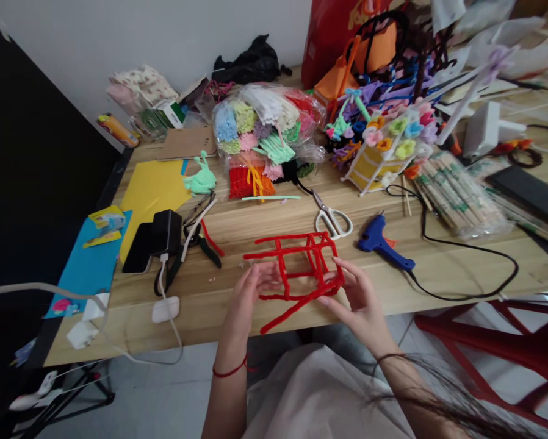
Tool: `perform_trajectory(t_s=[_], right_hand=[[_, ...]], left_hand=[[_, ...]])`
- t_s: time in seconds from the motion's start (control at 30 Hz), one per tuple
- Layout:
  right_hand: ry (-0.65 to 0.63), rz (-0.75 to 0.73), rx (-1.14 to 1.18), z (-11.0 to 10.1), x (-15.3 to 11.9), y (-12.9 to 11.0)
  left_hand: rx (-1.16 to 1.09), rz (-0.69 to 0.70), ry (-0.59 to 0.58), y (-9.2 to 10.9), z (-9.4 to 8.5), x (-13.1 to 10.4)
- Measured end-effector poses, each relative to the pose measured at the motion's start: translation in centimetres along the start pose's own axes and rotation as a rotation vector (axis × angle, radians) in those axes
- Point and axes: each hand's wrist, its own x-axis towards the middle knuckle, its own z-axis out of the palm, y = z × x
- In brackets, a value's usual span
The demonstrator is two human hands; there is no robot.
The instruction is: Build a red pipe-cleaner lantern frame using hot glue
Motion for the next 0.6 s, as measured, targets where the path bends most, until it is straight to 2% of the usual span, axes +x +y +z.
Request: perform_trajectory(t_s=[0.13, 0.2, 0.3, 0.4, 0.47, 0.6], right_hand=[[0.006, -0.012, -0.01, -0.1, 0.1, 0.4], [0.003, -0.021, -0.006, -0.1, 0.2, 0.6], [0.009, -0.018, -0.003, 0.0, 0.3, 0.6], [0.019, -0.006, -0.006, 0.2, 0.4, 0.6], [0.024, 0.005, -0.013, 0.3, 0.4, 0.5], [0.047, 0.029, -0.049, 0.7, 0.3, 0.3]], left_hand=[[0.096, 0.195, 0.158, -0.9, -1.6, 0.1], [0.155, 0.298, 0.159, -1.2, -2.3, 0.2], [0.317, 0.406, -0.01, -1.2, -2.7, 0.0], [0.522, 0.449, -0.208, -1.0, -2.5, -0.3], [0.567, 0.461, -0.279, -1.1, -2.2, -0.4], [0.488, 0.493, -0.335, -1.5, -1.8, -0.4]])
